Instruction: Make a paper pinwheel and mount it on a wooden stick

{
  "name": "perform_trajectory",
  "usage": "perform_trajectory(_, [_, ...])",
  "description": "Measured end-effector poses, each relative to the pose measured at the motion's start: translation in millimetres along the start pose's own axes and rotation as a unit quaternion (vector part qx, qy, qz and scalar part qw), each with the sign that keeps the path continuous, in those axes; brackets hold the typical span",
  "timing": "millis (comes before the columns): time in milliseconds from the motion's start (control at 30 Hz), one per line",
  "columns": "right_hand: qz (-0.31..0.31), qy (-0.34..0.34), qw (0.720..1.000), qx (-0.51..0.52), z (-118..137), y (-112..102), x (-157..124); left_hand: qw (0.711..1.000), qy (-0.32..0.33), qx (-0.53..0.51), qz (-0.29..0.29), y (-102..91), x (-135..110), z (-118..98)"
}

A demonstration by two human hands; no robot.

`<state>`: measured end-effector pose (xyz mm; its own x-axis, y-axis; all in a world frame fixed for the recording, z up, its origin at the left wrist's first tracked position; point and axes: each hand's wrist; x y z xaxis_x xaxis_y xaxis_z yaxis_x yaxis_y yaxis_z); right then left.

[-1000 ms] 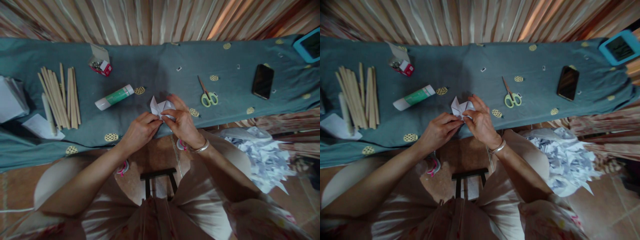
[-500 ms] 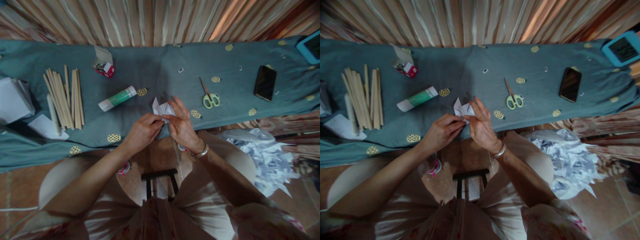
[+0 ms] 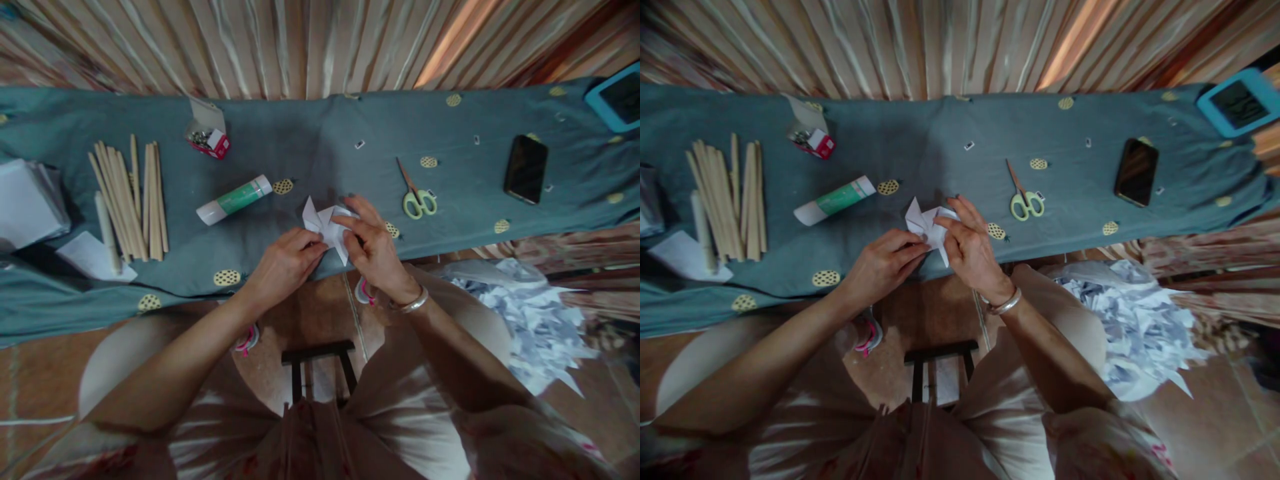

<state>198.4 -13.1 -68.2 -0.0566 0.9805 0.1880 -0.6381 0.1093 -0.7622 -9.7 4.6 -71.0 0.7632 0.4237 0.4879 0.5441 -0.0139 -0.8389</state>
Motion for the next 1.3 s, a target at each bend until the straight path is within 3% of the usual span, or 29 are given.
perform_trajectory(400, [-0.012, 0.050, 0.999, 0.012, -2.3, -13.8, 5.9, 0.998, -0.018, 0.059, 0.006, -10.2, -3.0, 16.4])
perform_trajectory(700, [0.004, 0.072, 0.997, 0.041, 10.2, -17.9, 6.0, 0.997, -0.036, 0.060, 0.019, -19.2, -3.4, 26.5])
perform_trajectory(1000, [0.011, 0.066, 0.997, 0.035, 11.7, -17.9, 4.5, 0.998, -0.017, 0.053, -0.018, -16.4, -2.0, 13.5])
perform_trajectory(1167, [0.016, 0.062, 0.998, 0.026, 14.1, -18.6, 3.4, 0.999, 0.003, 0.046, 0.027, -13.0, -2.3, 5.5])
perform_trajectory(1300, [0.025, 0.063, 0.998, 0.015, 12.7, -18.3, 1.9, 0.997, 0.015, 0.072, 0.031, -10.1, -2.7, 5.8])
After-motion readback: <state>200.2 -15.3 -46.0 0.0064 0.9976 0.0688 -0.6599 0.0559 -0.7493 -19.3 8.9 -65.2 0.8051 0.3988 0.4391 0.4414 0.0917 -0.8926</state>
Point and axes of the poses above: each hand's wrist, its own x-axis towards the middle knuckle, its own y-axis out of the palm, z = x × y, and after that the axes turned 10 degrees about y, right-handed
